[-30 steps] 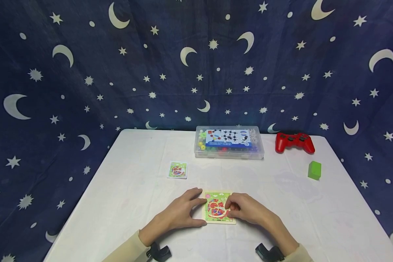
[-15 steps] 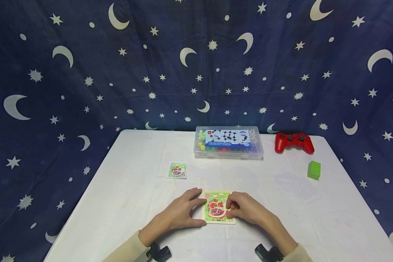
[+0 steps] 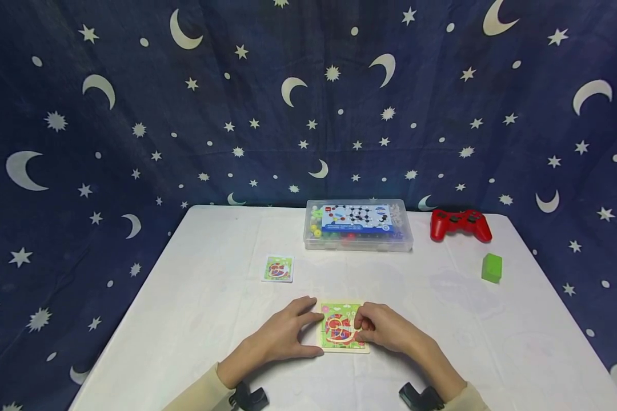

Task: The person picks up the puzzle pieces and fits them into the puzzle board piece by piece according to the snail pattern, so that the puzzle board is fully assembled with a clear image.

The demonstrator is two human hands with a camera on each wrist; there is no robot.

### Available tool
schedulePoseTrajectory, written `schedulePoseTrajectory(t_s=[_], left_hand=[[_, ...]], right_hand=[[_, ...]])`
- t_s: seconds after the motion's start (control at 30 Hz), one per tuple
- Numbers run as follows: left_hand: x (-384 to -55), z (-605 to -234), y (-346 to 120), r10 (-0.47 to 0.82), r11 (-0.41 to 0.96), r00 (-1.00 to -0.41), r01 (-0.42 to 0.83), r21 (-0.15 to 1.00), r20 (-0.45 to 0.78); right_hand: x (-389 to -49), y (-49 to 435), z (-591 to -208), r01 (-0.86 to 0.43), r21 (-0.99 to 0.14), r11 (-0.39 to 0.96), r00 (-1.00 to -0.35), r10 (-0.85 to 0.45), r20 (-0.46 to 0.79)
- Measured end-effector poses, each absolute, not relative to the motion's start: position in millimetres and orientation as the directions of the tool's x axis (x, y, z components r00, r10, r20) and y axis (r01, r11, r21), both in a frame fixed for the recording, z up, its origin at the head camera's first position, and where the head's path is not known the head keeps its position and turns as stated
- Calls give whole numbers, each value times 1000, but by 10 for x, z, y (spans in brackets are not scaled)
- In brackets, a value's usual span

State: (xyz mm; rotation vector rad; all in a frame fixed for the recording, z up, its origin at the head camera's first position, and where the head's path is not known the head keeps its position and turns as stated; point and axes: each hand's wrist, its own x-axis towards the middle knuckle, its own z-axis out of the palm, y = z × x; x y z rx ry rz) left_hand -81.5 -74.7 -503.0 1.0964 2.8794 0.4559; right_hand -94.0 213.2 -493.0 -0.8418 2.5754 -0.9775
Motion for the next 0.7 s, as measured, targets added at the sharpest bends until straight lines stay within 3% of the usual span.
schedulePoseTrajectory(t_s=[0.4,0.7], left_hand=[[-807,-5001,-751,631,739,-775,613,281,30],[-825,-4982,-764,638,722,-767,628,292,69]], right_hand=[[-927,2137,-4961,-427,-662,616,-801,-597,-39],[-942,2145,-4919,-437,-666,605,-800,-600,-19]])
